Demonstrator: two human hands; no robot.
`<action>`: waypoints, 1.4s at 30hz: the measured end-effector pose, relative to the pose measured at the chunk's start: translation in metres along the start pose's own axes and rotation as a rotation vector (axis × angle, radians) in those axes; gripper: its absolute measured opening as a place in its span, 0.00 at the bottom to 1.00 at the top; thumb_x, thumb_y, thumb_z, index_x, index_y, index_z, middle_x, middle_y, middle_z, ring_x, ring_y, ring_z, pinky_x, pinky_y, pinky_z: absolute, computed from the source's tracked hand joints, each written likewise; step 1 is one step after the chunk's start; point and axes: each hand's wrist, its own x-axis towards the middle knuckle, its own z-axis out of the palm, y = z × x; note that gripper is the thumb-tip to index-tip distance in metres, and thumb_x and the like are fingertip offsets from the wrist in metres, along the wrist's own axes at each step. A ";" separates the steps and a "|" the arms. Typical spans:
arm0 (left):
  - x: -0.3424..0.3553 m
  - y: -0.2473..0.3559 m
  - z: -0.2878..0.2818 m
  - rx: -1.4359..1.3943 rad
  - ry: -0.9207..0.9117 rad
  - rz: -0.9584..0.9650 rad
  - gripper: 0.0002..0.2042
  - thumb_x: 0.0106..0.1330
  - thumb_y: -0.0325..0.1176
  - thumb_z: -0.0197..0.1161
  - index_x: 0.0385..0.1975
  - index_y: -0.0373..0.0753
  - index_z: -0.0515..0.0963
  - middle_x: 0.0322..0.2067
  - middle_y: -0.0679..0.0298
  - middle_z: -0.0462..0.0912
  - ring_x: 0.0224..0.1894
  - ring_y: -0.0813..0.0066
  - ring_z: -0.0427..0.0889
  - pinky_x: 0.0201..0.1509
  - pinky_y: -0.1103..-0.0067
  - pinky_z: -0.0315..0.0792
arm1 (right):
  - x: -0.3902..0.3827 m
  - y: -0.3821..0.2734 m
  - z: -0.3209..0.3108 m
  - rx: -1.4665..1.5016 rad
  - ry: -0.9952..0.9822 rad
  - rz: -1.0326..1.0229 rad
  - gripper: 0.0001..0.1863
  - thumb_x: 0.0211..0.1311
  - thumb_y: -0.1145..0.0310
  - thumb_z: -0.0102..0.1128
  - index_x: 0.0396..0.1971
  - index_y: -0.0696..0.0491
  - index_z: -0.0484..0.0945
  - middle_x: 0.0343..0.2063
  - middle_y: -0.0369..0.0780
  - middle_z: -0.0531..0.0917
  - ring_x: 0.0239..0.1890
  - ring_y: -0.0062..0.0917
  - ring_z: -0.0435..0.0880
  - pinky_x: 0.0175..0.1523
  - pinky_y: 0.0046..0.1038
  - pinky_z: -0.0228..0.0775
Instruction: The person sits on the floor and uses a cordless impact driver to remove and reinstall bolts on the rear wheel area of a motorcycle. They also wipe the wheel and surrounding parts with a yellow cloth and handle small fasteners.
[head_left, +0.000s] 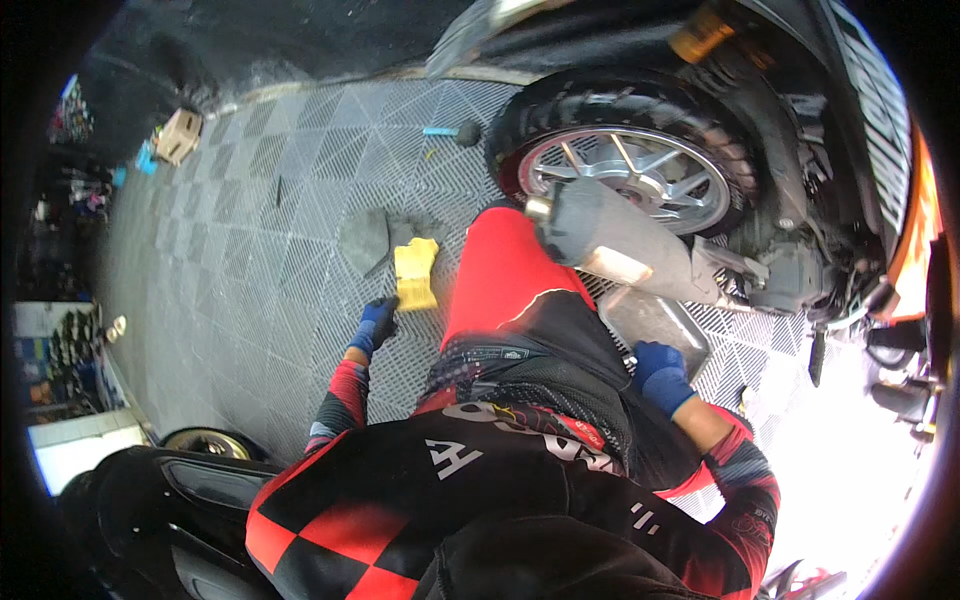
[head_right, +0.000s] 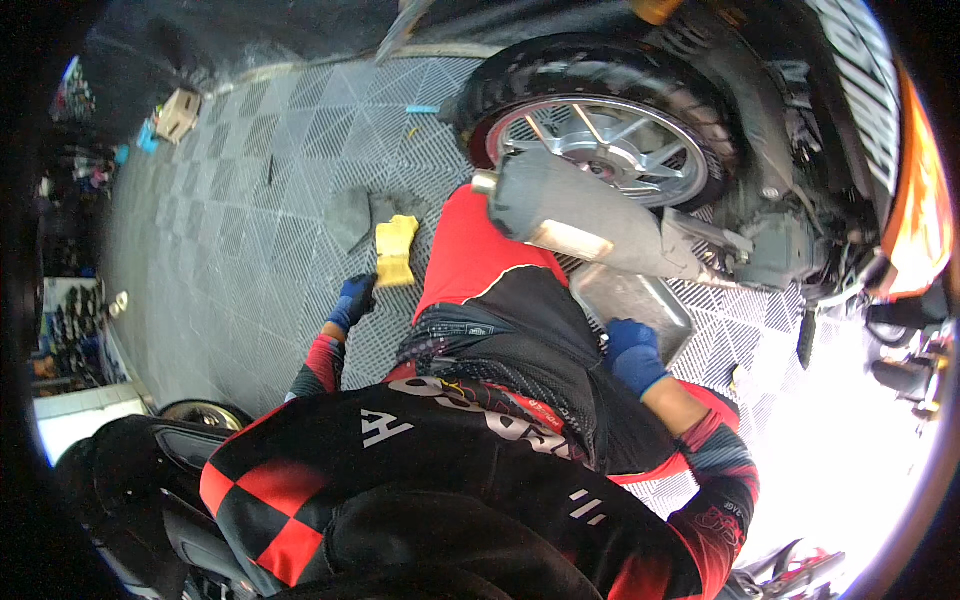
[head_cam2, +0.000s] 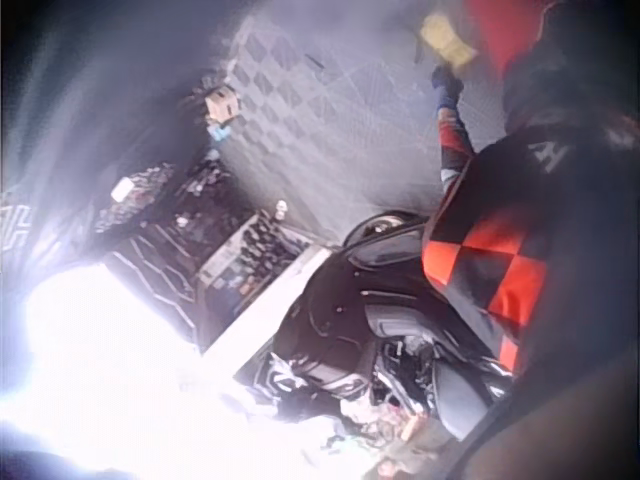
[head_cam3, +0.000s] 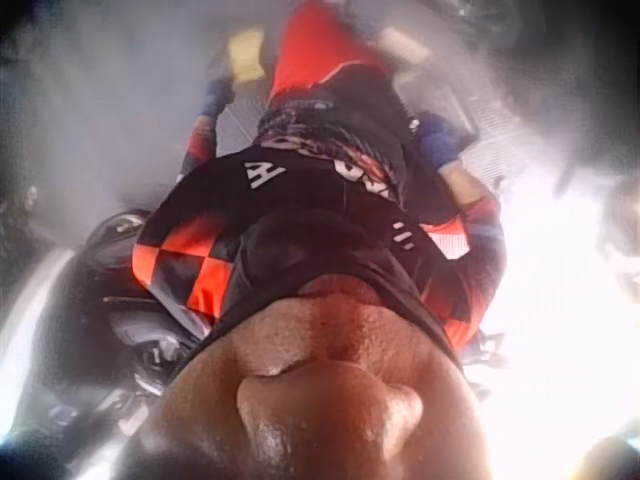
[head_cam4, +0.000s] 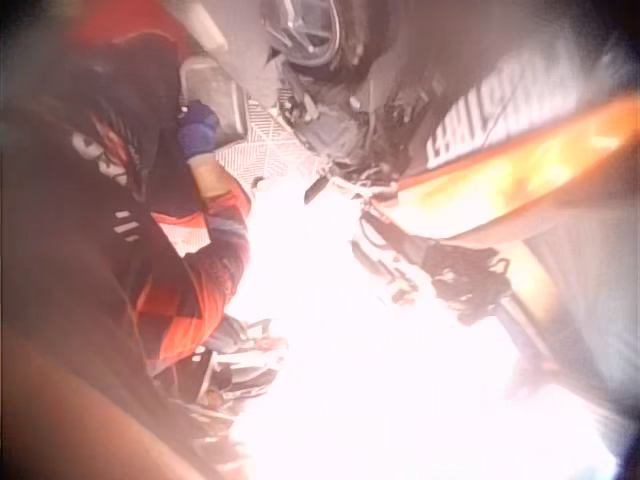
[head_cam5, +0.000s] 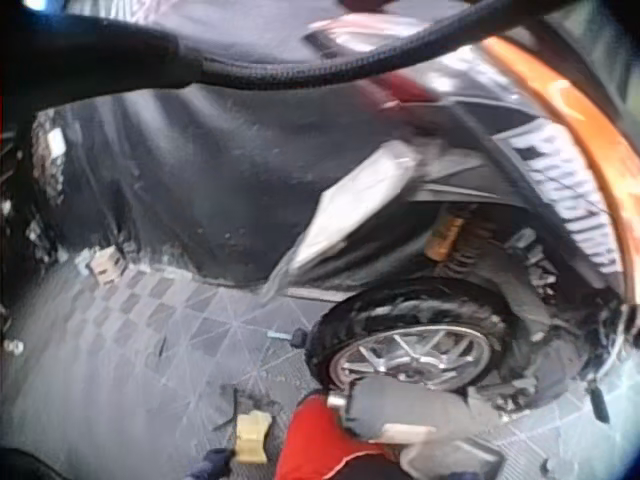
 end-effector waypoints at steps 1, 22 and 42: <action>-0.001 -0.019 0.000 0.270 -0.019 -0.060 0.19 0.61 0.50 0.53 0.26 0.36 0.74 0.19 0.56 0.75 0.22 0.67 0.77 0.24 0.73 0.70 | -0.004 -0.022 -0.019 0.005 0.002 -0.046 0.13 0.42 0.66 0.60 0.31 0.52 0.76 0.27 0.45 0.81 0.30 0.39 0.81 0.36 0.39 0.72; 0.023 -0.079 0.015 -0.084 0.587 0.384 0.11 0.59 0.34 0.58 0.39 0.36 0.76 0.34 0.55 0.77 0.35 0.67 0.78 0.40 0.76 0.72 | 0.312 -0.384 -0.076 -0.075 0.401 -0.439 0.07 0.51 0.67 0.54 0.30 0.49 0.79 0.33 0.44 0.80 0.31 0.37 0.83 0.34 0.38 0.75; 0.107 0.095 0.059 -0.763 0.070 0.444 0.22 0.56 0.30 0.54 0.50 0.31 0.60 0.32 0.57 0.75 0.29 0.68 0.78 0.31 0.76 0.75 | 0.366 -0.314 -0.024 1.767 -0.216 -0.147 0.11 0.54 0.75 0.56 0.38 0.56 0.72 0.35 0.42 0.79 0.36 0.23 0.79 0.39 0.23 0.73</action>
